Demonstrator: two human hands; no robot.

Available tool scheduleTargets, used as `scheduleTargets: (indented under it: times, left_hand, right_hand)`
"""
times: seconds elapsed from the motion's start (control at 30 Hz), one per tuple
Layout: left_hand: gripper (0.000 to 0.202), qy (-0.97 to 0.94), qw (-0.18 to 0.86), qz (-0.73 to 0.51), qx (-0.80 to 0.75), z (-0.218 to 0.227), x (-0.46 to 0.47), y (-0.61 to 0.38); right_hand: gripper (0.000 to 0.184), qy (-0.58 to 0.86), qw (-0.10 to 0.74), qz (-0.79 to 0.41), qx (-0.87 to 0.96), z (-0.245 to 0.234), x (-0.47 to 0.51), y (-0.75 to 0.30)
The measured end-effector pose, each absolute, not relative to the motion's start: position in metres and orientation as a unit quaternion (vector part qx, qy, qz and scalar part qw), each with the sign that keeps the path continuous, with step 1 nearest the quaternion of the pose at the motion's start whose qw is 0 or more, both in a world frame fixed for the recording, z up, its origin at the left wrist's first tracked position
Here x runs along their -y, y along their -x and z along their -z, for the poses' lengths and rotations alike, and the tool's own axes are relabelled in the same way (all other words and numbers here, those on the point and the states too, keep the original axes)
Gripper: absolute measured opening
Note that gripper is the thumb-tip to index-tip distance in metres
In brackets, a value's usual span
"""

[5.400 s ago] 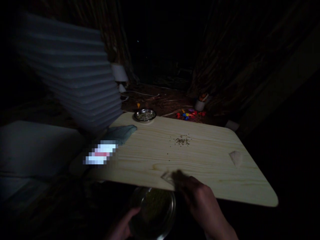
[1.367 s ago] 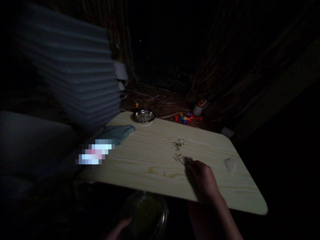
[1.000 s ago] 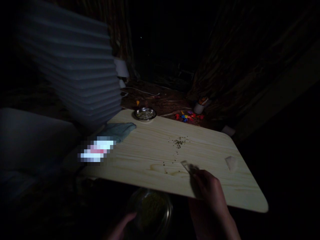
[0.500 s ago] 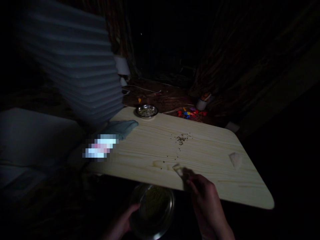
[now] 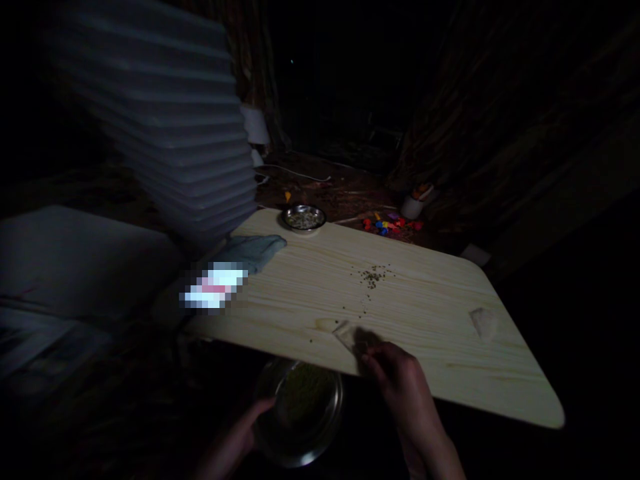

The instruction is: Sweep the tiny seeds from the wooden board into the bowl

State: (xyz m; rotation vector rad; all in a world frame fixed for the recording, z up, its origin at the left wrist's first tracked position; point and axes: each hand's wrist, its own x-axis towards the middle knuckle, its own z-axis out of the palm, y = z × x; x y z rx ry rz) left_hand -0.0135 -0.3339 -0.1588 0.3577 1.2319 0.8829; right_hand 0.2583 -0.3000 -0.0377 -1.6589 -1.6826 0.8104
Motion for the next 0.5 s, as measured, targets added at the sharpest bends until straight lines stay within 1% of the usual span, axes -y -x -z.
scheduleTargets:
  times: [0.13, 0.3, 0.43, 0.5]
  left_hand:
    - [0.048, -0.116, 0.701, -0.416, -0.568, 0.16, 0.331, 0.019]
    - [0.045, -0.136, 0.706, -0.414, -0.559, 0.153, 0.332, 0.022]
    - [0.038, -0.144, 0.679, -0.415, -0.588, 0.133, 0.333, 0.023]
    - [0.038, -0.141, 0.675, -0.422, -0.589, 0.131, 0.331, 0.025]
  right_hand:
    - [0.027, 0.643, 0.322, -0.281, 0.635, 0.038, 0.287, -0.266]
    - [0.027, 0.648, 0.32, -0.258, 0.641, 0.043, 0.281, -0.257]
    - [0.02, 0.61, 0.286, -0.312, 0.67, 0.038, 0.29, -0.247]
    - [0.017, 0.594, 0.269, -0.336, 0.68, 0.035, 0.292, -0.245]
